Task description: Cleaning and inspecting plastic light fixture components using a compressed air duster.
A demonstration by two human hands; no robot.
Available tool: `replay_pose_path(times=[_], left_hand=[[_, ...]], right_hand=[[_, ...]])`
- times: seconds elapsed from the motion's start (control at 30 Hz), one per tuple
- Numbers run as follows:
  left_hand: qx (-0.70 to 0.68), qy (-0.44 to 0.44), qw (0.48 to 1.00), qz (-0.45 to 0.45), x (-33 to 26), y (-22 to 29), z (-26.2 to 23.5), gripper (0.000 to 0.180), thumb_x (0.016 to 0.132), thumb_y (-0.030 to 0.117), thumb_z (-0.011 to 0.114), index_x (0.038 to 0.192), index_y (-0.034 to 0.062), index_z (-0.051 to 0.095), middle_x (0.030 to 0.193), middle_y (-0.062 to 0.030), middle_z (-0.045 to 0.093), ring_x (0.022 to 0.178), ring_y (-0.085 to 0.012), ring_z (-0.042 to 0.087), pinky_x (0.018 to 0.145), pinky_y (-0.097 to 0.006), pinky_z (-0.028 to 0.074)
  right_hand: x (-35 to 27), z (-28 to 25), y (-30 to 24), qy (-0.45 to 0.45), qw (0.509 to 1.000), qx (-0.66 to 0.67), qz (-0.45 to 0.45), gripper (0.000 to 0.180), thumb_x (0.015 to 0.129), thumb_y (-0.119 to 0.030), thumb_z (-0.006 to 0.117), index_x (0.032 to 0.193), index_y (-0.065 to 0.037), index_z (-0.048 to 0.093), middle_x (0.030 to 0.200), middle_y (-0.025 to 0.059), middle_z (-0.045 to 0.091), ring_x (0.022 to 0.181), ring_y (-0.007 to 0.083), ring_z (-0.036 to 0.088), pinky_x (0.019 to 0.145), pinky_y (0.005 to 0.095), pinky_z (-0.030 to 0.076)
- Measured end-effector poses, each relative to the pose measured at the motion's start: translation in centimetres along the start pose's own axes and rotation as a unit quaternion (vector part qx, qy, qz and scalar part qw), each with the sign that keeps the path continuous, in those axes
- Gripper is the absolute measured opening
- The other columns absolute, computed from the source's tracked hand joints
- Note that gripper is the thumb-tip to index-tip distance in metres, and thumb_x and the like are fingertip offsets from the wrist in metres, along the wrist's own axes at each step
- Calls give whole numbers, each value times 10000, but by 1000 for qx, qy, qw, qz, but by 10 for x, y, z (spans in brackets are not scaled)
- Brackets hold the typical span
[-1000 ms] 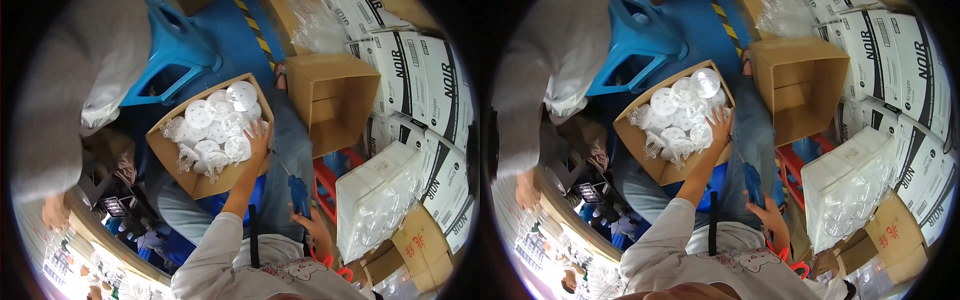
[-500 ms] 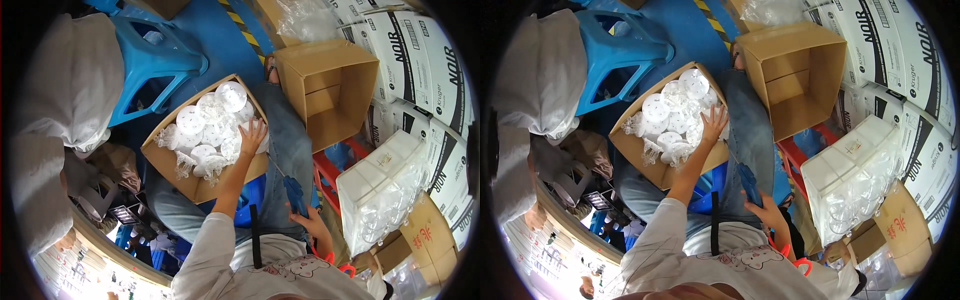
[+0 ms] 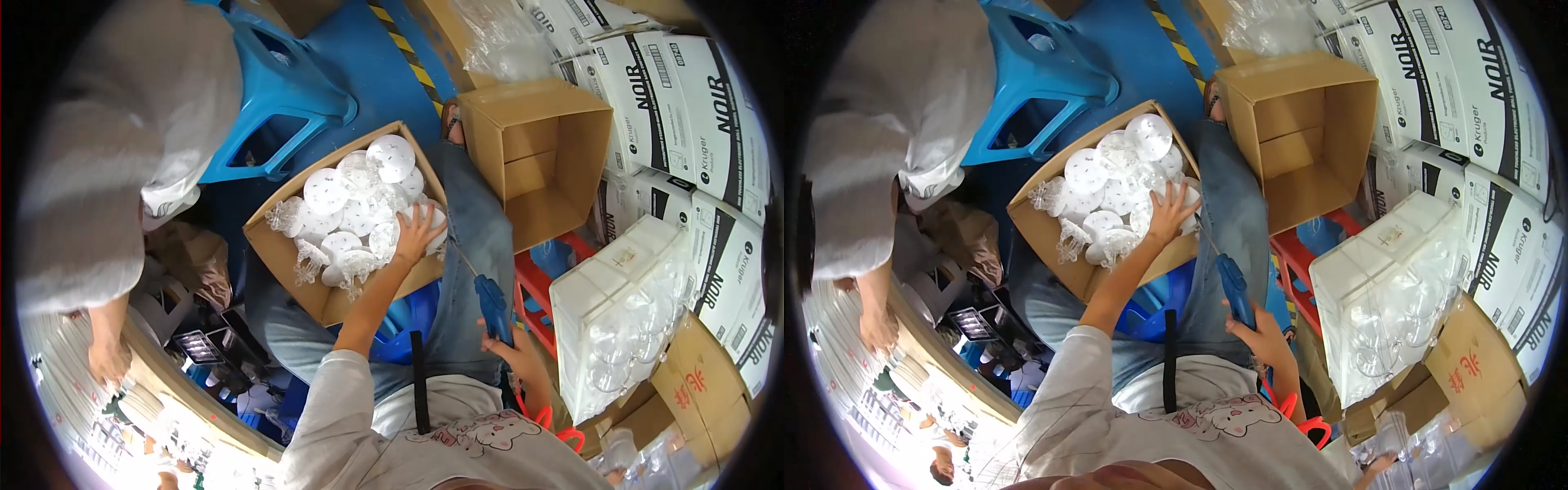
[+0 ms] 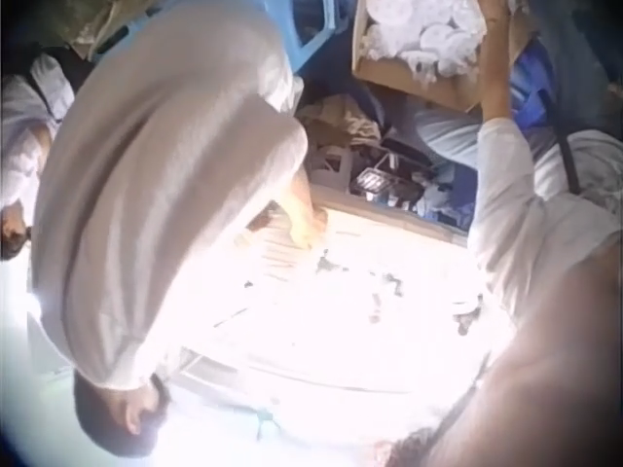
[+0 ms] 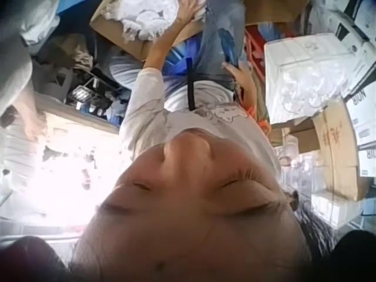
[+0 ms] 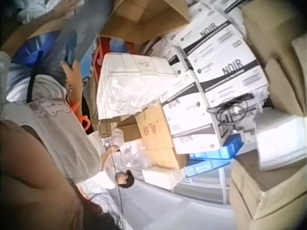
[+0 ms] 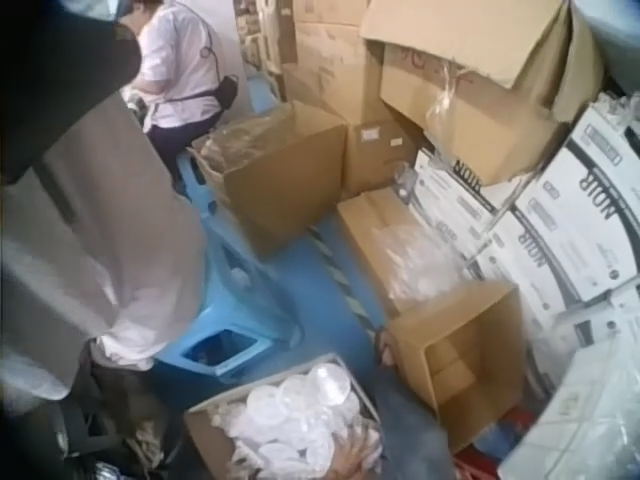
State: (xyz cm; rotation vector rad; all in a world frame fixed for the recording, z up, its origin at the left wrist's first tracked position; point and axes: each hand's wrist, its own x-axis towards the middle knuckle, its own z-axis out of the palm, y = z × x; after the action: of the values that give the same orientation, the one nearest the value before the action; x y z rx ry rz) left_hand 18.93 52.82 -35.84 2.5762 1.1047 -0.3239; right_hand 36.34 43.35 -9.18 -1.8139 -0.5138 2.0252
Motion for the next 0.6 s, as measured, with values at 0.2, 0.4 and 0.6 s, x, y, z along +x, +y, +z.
replay_pose_path(times=[0.2, 0.4, 0.6], left_hand=[[-286, 91, 900, -317, -53, -16, -82, 988, 491, 324, 752, 1346, 258, 262, 1375, -221, 165, 1213, -450, 225, 902, -575, 289], [-931, 205, 206, -222, -173, -56, -58, 658, 774, 502, 432, 1294, 107, 351, 1283, -104, 414, 1146, -310, 419, 956, -508, 314], [-935, 338, 62, -91, -217, -33, -64, 637, 738, 496, 447, 1265, 142, 401, 1282, -92, 423, 1177, -329, 385, 957, -558, 280]], right_hand=[[-22, 11, -7, -31, 998, -47, -21, 337, 769, -108, 559, 1083, 3, 510, 755, 22, 540, 715, 101, 522, 677, 233, 403], [-27, 38, -1, -174, 956, -217, -99, 292, 759, -126, 560, 1022, -6, 532, 755, 46, 563, 703, 139, 538, 674, 270, 414], [-37, 68, -7, -217, 818, -484, -222, 325, 703, -237, 573, 948, -28, 532, 653, 191, 553, 647, 365, 563, 581, 420, 430]])
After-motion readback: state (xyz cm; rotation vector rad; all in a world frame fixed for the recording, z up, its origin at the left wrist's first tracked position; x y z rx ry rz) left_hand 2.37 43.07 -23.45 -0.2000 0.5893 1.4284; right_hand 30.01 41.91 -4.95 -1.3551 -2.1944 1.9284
